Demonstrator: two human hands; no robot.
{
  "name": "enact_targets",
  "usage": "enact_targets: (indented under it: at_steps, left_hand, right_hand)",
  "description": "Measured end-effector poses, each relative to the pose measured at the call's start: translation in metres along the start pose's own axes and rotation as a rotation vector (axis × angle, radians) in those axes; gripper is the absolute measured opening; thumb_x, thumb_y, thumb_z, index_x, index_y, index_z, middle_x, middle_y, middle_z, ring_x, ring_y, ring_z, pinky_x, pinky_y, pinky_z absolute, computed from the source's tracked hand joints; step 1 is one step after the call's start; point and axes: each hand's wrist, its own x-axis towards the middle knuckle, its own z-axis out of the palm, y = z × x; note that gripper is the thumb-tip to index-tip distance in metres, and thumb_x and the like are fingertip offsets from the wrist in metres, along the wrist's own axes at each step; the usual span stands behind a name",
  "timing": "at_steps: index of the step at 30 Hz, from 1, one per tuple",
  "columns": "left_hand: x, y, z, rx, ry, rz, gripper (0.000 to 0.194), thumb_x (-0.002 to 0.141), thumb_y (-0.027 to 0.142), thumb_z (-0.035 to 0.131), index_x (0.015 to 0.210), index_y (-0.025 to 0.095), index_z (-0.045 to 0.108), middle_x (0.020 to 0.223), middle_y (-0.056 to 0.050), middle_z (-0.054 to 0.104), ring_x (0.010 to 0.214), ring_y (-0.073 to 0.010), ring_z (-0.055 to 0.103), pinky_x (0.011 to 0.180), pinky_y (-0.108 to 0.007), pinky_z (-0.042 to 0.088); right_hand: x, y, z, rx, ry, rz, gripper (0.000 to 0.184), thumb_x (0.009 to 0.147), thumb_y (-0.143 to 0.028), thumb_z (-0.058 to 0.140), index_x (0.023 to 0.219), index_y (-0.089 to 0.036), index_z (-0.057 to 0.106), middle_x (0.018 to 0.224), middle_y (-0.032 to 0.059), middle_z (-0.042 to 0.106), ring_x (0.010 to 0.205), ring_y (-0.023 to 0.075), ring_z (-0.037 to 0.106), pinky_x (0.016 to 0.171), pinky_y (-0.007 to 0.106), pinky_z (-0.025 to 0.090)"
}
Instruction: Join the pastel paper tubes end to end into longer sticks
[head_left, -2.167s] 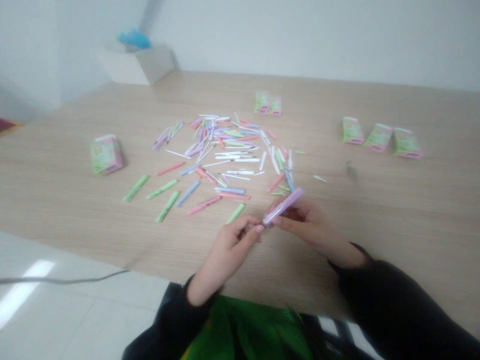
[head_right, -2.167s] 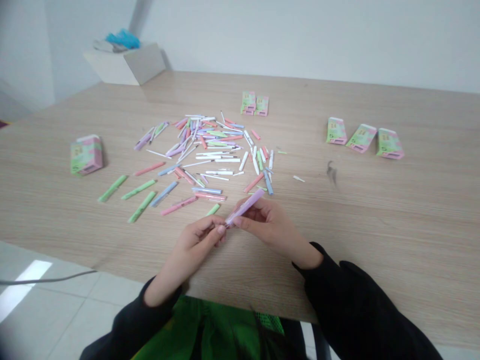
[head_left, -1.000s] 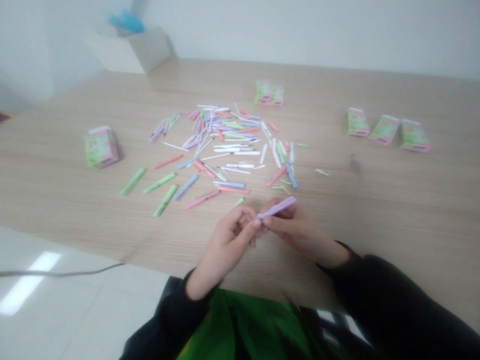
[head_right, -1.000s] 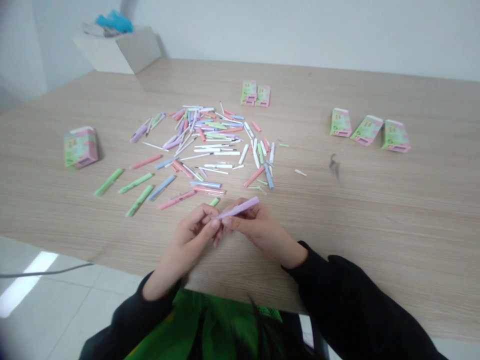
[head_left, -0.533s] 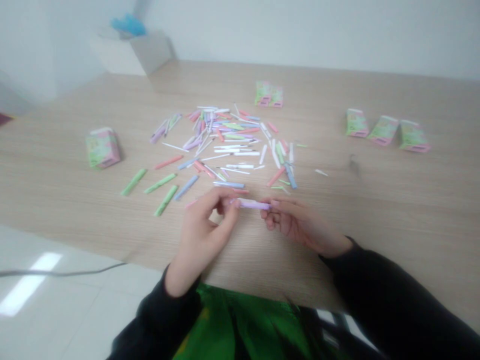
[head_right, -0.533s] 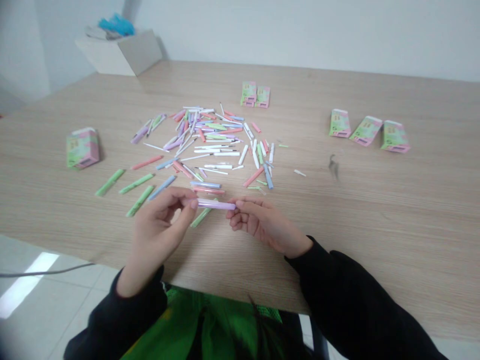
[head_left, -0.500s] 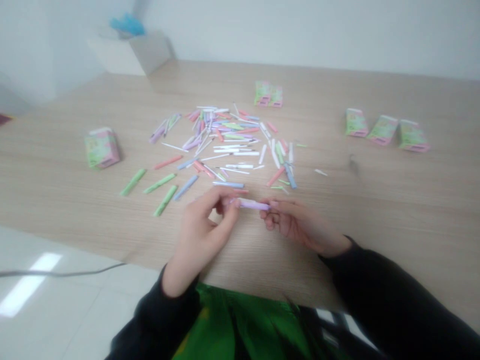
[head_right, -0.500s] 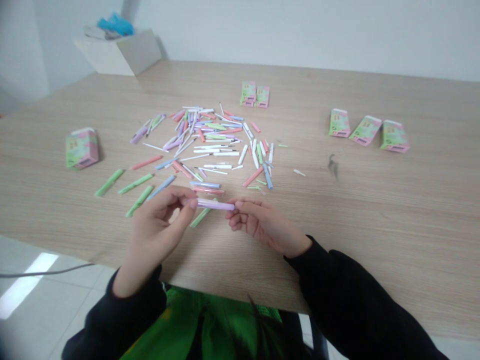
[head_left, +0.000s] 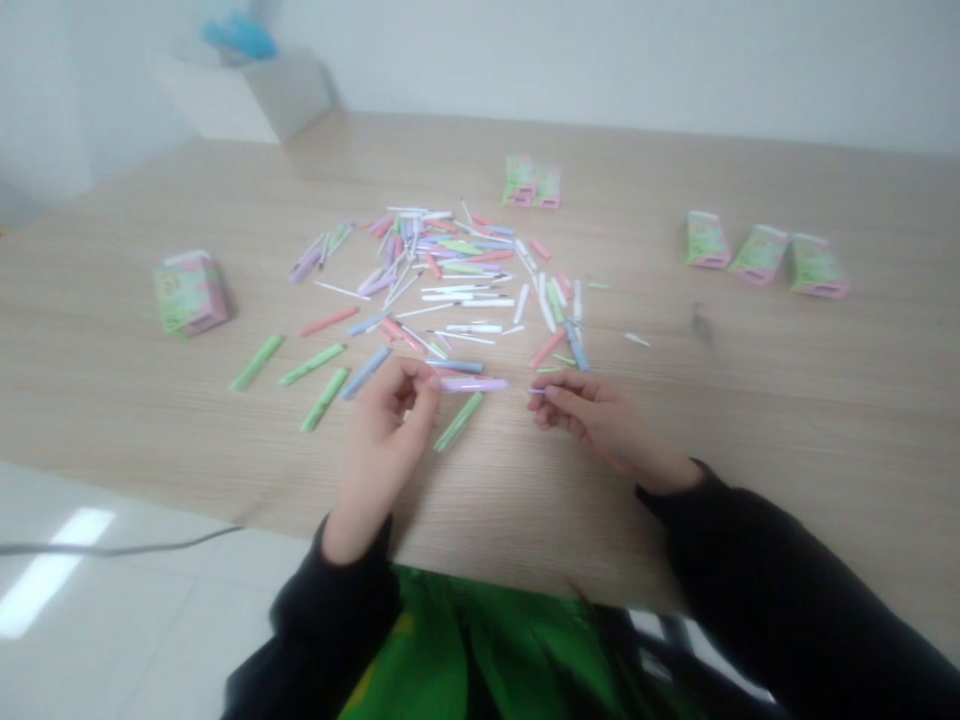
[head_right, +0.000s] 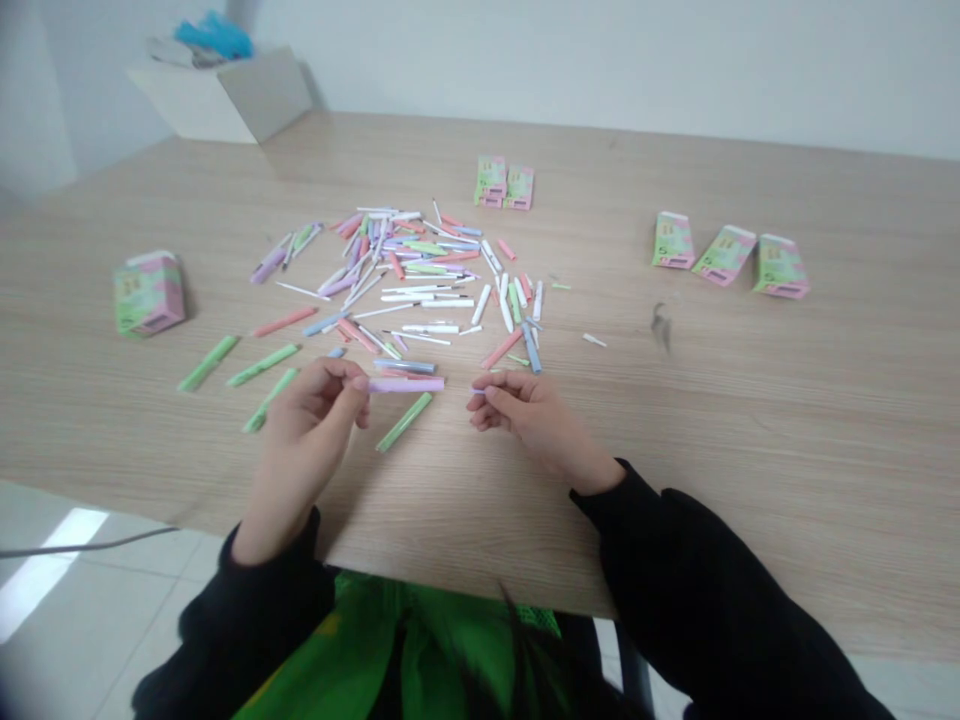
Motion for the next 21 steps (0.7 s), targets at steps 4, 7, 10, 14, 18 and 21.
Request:
enact_targets:
  at_steps: [4, 7, 10, 14, 18, 21]
  left_hand:
    - [-0.002, -0.002, 0.005, 0.051, -0.051, -0.014, 0.010, 0.095, 0.025, 0.058, 0.087, 0.019, 0.061, 0.065, 0.004, 0.054, 0.059, -0.0124, 0.052, 0.059, -0.025, 0.040]
    - [-0.004, -0.002, 0.007, 0.013, -0.081, -0.037, 0.012, 0.096, 0.027, 0.056, 0.087, 0.019, 0.060, 0.063, 0.005, 0.054, 0.058, -0.0125, 0.052, 0.058, -0.025, 0.040]
    - [-0.006, -0.004, 0.006, -0.065, -0.042, -0.082, 0.012, 0.096, 0.028, 0.057, 0.087, 0.020, 0.058, 0.067, 0.004, 0.058, 0.059, -0.0121, 0.055, 0.059, -0.024, 0.043]
    - [-0.005, -0.007, 0.001, -0.247, 0.009, -0.125, 0.012, 0.093, 0.023, 0.059, 0.082, 0.020, 0.056, 0.063, 0.004, 0.061, 0.057, -0.0112, 0.057, 0.059, -0.022, 0.045]
    - [0.001, -0.005, -0.006, -0.630, 0.114, -0.298, 0.008, 0.085, 0.017, 0.059, 0.090, 0.019, 0.065, 0.055, 0.006, 0.053, 0.050, -0.0091, 0.048, 0.048, -0.017, 0.037]
    - [0.005, -0.004, -0.010, -0.848, 0.104, -0.420, 0.009, 0.082, 0.013, 0.059, 0.083, 0.014, 0.068, 0.056, 0.004, 0.050, 0.048, -0.0071, 0.042, 0.046, -0.016, 0.037]
  right_hand:
    - [0.009, 0.015, 0.002, -0.298, 0.065, -0.105, 0.012, 0.084, -0.027, 0.070, 0.091, -0.017, 0.067, 0.074, 0.0024, 0.071, 0.064, 0.0141, 0.067, 0.066, 0.032, 0.059]
    - [0.012, 0.020, 0.002, -0.396, 0.089, -0.149, 0.011, 0.087, -0.024, 0.063, 0.094, -0.016, 0.066, 0.076, 0.0040, 0.072, 0.062, 0.0143, 0.067, 0.064, 0.032, 0.059]
    - [0.009, 0.021, 0.002, -0.452, 0.093, -0.182, 0.016, 0.089, -0.024, 0.058, 0.099, -0.016, 0.067, 0.077, 0.0039, 0.071, 0.061, 0.0143, 0.067, 0.061, 0.031, 0.057]
    - [0.010, 0.015, 0.000, -0.525, 0.103, -0.247, 0.022, 0.093, -0.026, 0.049, 0.098, -0.017, 0.068, 0.071, -0.0001, 0.063, 0.052, 0.0120, 0.057, 0.050, 0.027, 0.047]
    - [0.030, -0.003, 0.005, -0.824, 0.172, -0.487, 0.024, 0.089, -0.014, 0.045, 0.086, -0.018, 0.068, 0.072, 0.0015, 0.062, 0.065, 0.0156, 0.059, 0.065, 0.031, 0.047]
    - [0.056, -0.016, 0.015, -1.143, 0.144, -0.563, 0.021, 0.085, -0.008, 0.048, 0.086, -0.015, 0.068, 0.086, 0.0082, 0.068, 0.080, 0.0197, 0.061, 0.077, 0.033, 0.047]
